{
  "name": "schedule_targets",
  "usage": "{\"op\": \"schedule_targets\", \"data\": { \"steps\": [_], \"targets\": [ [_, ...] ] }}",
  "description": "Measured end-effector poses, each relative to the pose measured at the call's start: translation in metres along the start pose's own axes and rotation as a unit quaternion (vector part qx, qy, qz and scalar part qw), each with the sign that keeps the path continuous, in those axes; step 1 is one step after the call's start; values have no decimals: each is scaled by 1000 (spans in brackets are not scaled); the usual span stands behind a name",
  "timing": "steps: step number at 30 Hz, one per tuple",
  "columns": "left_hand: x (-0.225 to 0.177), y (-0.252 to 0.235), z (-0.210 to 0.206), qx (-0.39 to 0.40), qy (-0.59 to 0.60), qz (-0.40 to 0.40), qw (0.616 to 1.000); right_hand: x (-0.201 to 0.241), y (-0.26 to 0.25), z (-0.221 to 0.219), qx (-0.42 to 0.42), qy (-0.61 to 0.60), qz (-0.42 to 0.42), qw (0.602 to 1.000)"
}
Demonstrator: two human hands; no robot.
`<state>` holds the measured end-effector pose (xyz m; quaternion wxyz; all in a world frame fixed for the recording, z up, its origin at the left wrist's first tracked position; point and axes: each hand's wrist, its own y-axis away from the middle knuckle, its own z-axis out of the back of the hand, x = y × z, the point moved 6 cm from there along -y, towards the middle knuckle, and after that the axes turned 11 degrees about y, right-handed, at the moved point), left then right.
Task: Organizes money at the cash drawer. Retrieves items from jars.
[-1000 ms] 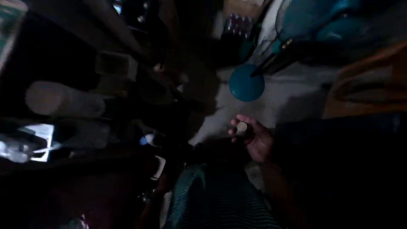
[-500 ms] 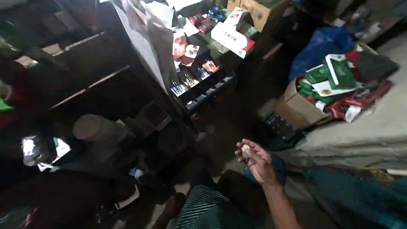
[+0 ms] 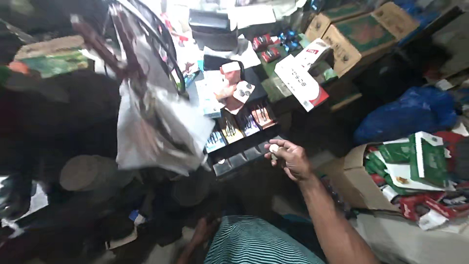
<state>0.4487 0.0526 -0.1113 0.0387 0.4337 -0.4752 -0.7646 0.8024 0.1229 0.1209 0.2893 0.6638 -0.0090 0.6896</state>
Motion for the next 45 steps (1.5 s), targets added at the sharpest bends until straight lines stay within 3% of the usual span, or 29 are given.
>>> {"op": "schedule_targets", "data": {
  "steps": [4,7,11,14,18,24,27,31,34,37,40,45],
  "targets": [
    [-27,-3,10,-27,63,-24,997,44,-76,-11,50,121,9,991],
    [-28,9,5,-78,130,-10,988,74,-137,-29,77,244,64,965],
    [-32,31,-14,-131,200,22,971,116,-207,-62,101,461,204,858],
    [-67,50,-29,-135,189,21,973,130,-238,-91,143,548,265,781],
    [-126,66,-51,-151,170,3,974,126,-263,-124,211,566,383,699],
    [-194,61,-83,-188,174,-11,967,121,-282,-143,257,596,445,617],
    [-223,58,-94,-198,167,-53,964,121,-287,-140,274,554,496,610],
    [-246,56,-104,-198,171,-71,962,154,-272,-96,243,442,572,647],
    [-250,50,-111,-203,177,-82,960,163,-260,-38,217,433,532,694],
    [-257,41,-112,-195,163,-92,963,129,-269,-6,218,460,478,716],
    [-278,35,-101,-201,139,-128,961,103,-272,-7,223,469,478,709],
    [-301,28,-90,-212,112,-170,956,100,-259,-35,220,502,495,674]
  ]
}}
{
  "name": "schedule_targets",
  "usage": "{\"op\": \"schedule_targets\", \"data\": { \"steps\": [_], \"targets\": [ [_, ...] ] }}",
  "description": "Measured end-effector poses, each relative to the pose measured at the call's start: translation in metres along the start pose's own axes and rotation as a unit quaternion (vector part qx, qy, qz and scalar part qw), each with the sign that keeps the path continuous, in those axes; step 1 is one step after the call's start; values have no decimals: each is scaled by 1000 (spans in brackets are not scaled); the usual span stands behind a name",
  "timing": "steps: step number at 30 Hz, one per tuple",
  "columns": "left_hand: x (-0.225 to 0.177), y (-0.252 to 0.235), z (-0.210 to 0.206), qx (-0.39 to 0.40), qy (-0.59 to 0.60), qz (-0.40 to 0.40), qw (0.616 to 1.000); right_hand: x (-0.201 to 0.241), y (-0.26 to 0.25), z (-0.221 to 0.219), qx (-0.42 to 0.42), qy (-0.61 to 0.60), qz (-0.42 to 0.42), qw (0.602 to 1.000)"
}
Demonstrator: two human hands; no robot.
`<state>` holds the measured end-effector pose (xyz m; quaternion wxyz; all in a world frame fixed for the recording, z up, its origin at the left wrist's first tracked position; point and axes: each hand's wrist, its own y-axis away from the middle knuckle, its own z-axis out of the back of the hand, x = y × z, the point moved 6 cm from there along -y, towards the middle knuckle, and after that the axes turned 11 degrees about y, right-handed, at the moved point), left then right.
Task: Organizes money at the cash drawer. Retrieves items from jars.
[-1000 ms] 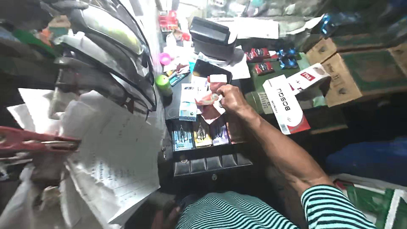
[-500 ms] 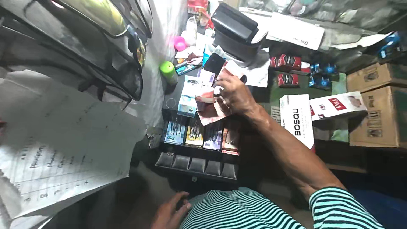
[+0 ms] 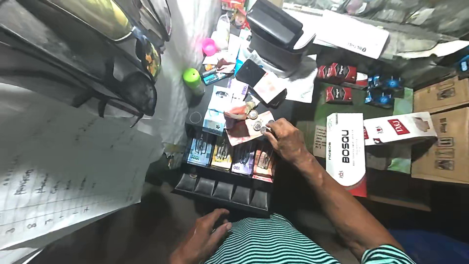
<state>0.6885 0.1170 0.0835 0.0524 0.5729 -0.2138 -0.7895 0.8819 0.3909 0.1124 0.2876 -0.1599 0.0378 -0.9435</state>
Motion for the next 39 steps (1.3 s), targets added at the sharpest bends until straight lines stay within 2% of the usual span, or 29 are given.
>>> {"op": "schedule_targets", "data": {
  "steps": [7,14,18,22,28,30,33,36,39],
  "targets": [
    [17,19,-12,-43,22,25,999,-29,-5,7,15,-22,-68,997],
    [21,23,-19,-60,51,43,996,-26,-16,0,64,-28,-51,996],
    [28,30,-21,-60,56,65,995,-34,-23,-4,89,-41,-71,993],
    [35,31,-18,-52,65,74,994,-39,-23,-4,59,-51,-74,994],
    [48,44,-3,-21,76,92,993,10,15,26,-17,-70,-15,997],
    [56,46,6,-13,68,78,995,37,35,22,17,-91,8,996],
    [68,51,24,-9,65,50,997,75,70,-2,140,-99,27,985],
    [84,63,45,-16,69,32,997,95,91,-14,216,-78,-16,973],
    [101,75,65,-34,71,24,997,84,94,2,179,-21,-115,977]
  ]
}}
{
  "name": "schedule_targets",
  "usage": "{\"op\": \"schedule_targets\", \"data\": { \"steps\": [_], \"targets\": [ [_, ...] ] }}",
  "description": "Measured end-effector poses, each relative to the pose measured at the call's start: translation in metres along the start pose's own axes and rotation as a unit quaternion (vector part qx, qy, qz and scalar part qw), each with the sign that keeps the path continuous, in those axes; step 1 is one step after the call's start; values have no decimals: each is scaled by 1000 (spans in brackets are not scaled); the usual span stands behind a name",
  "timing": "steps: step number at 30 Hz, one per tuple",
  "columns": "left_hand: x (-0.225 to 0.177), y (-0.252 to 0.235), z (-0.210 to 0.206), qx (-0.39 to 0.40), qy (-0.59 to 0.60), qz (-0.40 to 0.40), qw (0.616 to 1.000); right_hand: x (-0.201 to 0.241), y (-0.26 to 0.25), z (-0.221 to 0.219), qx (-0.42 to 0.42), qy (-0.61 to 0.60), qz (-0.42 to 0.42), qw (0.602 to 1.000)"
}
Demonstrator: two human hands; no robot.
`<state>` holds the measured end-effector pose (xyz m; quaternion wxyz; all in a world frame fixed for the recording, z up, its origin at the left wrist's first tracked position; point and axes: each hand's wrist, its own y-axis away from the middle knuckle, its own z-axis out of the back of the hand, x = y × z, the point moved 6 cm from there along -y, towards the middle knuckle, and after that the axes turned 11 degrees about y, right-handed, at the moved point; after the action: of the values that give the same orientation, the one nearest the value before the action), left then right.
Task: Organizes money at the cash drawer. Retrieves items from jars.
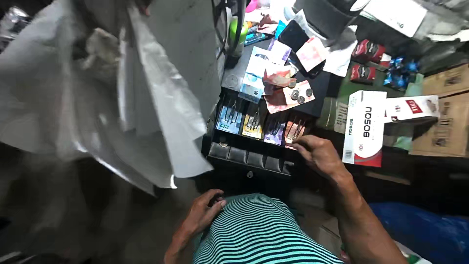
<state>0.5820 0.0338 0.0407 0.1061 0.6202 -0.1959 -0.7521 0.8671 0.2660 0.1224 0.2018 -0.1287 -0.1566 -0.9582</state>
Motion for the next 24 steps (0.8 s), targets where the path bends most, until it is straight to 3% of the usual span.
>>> {"op": "schedule_targets", "data": {
  "steps": [3,8,11,19,24],
  "targets": [
    [16,13,18,-6,9,30,999,-10,10,13,4,45,-108,993],
    [37,24,33,-18,-13,50,998,6,25,-31,254,181,-164,936],
    [34,22,25,-31,2,68,997,12,22,-38,324,228,-154,905],
    [-20,-42,-30,22,-55,-56,997,13,26,-47,277,289,-98,911],
    [-40,-70,-37,-13,-41,-83,996,24,12,-54,264,325,-55,907]
  ]
}}
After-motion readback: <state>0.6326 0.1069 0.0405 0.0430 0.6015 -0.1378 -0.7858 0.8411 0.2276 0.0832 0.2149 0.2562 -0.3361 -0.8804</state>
